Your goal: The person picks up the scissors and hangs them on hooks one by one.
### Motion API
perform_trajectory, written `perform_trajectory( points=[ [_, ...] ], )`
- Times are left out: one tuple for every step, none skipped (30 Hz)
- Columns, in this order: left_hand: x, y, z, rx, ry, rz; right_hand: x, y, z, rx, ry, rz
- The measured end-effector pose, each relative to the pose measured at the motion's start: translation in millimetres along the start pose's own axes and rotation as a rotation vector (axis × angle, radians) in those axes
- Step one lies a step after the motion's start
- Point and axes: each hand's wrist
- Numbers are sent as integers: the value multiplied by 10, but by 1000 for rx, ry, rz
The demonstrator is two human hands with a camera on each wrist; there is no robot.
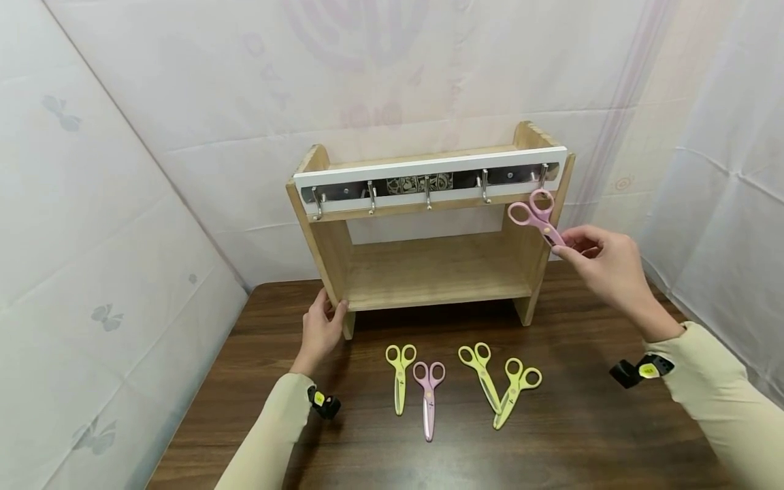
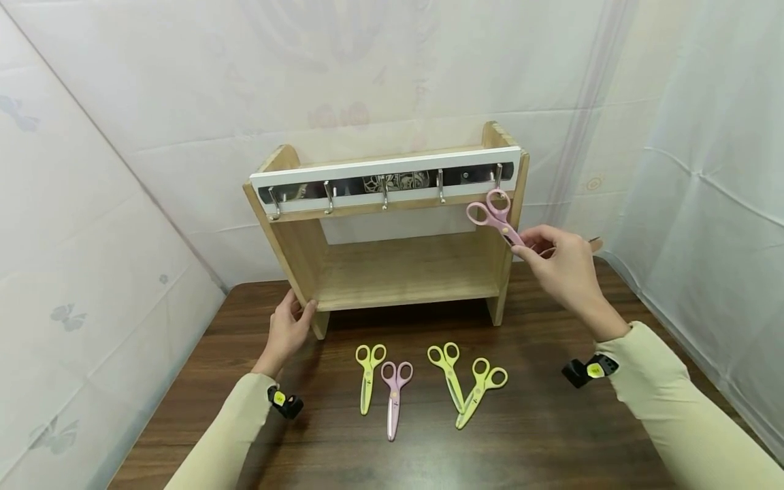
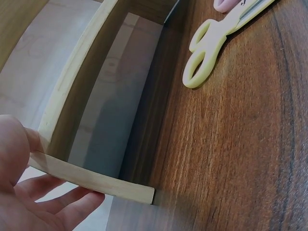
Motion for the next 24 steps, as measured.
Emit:
perform_trajectory(
  points=[
    [0,2,-1,0,1,-1,-5,-1,4,0,0,2],
    [1,2,-3,1,-1,-2,-9,-3,7,1,-1,3],
    [1,2,-5,3,-3,-3,-13,-3,9,1,-5,3],
    [6,4,-4,5,-3,-3,-17,-4,10,3,-9,3],
    [6,5,-4,7,-4,-3,-20,-5,12,7,-15,0],
    [8,5,-4,7,-7,-4,-21,-5,13,9,-20,-1],
    [8,5,-5,9,-9,-3,-21,-3,18,14,-24,-2],
    [8,6,-5,10,-10,-3,-21,0,22,19,-25,-5],
    [8,6,-5,9,-11,-3,-20,3,27,26,-28,-9],
    [7,5,-5,8,-12,-5,-18,4,32,32,-31,-13],
    [2,3,-7,7,-14,-7,-16,5,38,38,-32,-16],
    [1,2,-8,6,-17,-10,-13,6,44,42,-32,-21],
    [0,2,-8,7,-16,-12,-10,8,50,46,-34,-25],
    [0,4,-6,8,-18,-13,-8,8,54,48,-33,-28],
    [2,7,-4,10,-20,-15,-6,8,60,49,-35,-31],
    [2,9,-4,12,-22,-16,-6,10,67,48,-34,-34],
    [0,10,-4,15,-25,-18,-7,14,74,47,-32,-38],
    [0,11,-5,18,-27,-20,-9,16,82,44,-30,-42],
    [-1,11,-5,22,-29,-21,-10,19,93,44,-26,-45],
    [-2,10,-6,25,-32,-22,-12,22,105,43,-22,-48],
    [-2,8,-8,27,-34,-25,-12,23,120,42,-19,-52],
    [-2,4,-11,29,-35,-27,-12,23,135,42,-17,-55],
    [-1,1,-13,30,-35,-29,-12,23,152,42,-19,-57],
    [3,-3,-16,31,-34,-32,-11,20,170,44,-23,-57]
  ],
)
Point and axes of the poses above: each hand's wrist, its own y-axis towards the middle knuckle, its own z-axis out of the palm, x = y × z, and after that the axes turned 12 degrees about y, right-handed
